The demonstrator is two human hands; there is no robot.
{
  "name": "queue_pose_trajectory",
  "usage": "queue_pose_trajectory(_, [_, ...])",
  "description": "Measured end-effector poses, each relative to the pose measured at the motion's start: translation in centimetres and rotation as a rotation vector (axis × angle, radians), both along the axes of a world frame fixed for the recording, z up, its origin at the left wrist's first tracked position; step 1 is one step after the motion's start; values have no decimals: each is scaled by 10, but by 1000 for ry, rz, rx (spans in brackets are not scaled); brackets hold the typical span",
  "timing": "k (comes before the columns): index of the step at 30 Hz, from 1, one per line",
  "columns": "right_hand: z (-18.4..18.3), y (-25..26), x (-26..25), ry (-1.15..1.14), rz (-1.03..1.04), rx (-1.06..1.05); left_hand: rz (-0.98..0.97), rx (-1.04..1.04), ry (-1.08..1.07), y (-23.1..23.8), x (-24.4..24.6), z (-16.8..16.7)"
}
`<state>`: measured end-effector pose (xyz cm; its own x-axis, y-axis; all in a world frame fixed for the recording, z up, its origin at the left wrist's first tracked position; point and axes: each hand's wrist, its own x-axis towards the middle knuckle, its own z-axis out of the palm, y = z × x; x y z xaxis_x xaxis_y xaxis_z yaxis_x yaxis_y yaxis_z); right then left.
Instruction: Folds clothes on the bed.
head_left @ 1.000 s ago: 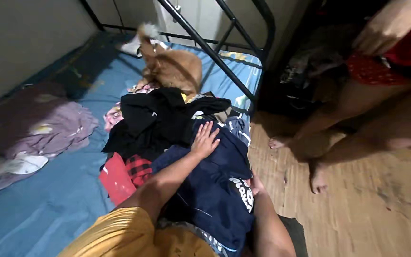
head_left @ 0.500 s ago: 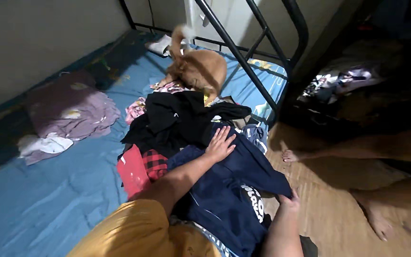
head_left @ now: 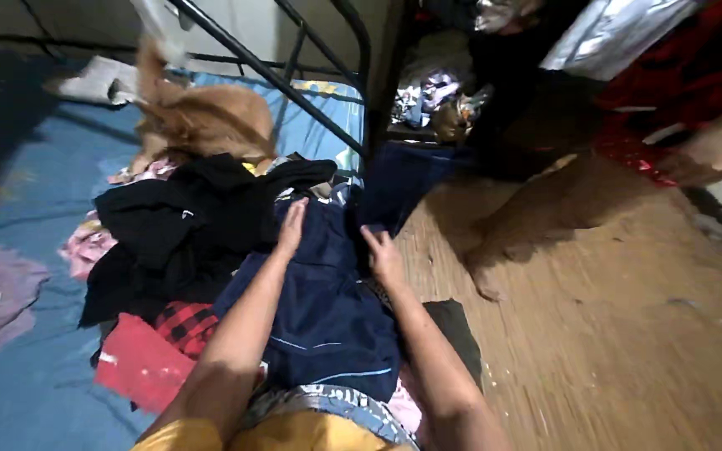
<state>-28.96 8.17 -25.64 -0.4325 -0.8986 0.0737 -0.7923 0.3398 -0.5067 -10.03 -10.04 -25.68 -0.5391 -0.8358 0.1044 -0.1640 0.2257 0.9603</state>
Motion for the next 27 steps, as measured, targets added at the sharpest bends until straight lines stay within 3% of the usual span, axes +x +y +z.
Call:
queue_pose_trajectory(2, [-16, 3, 12, -29, 134, 108, 88, 368, 307, -5, 15, 19])
queue_pose_trajectory(3, [-21, 6, 14, -36, 161, 148, 125, 497, 375, -7, 21, 25])
queue_pose_trajectory(5, [-23, 11, 15, -48, 177, 181, 143, 567, 357, -10, 25, 26])
queue_pose_trajectory(12, [-26, 14, 18, -111, 141, 123, 298, 22, -84, -22, -34, 33])
queue_pose_trajectory(16, [-36, 20, 19, -208, 59, 72, 250, -239, -397, -45, -59, 52])
queue_pose_trajectory(20, [-35, 25, 14, -273, -80, 24, 142, -706, -338, -36, -67, 97])
queue_pose_trajectory(22, [-31, 25, 13, -292, -198, -2, 79, -723, -262, -17, -72, 128])
queue_pose_trajectory(25, [-30, 25, 8, -338, -378, -3, 75, -575, -189, 11, -68, 170])
queue_pose_trajectory(27, [-34, 29, 0, -408, -433, 40, 115, -446, -205, 11, -52, 179])
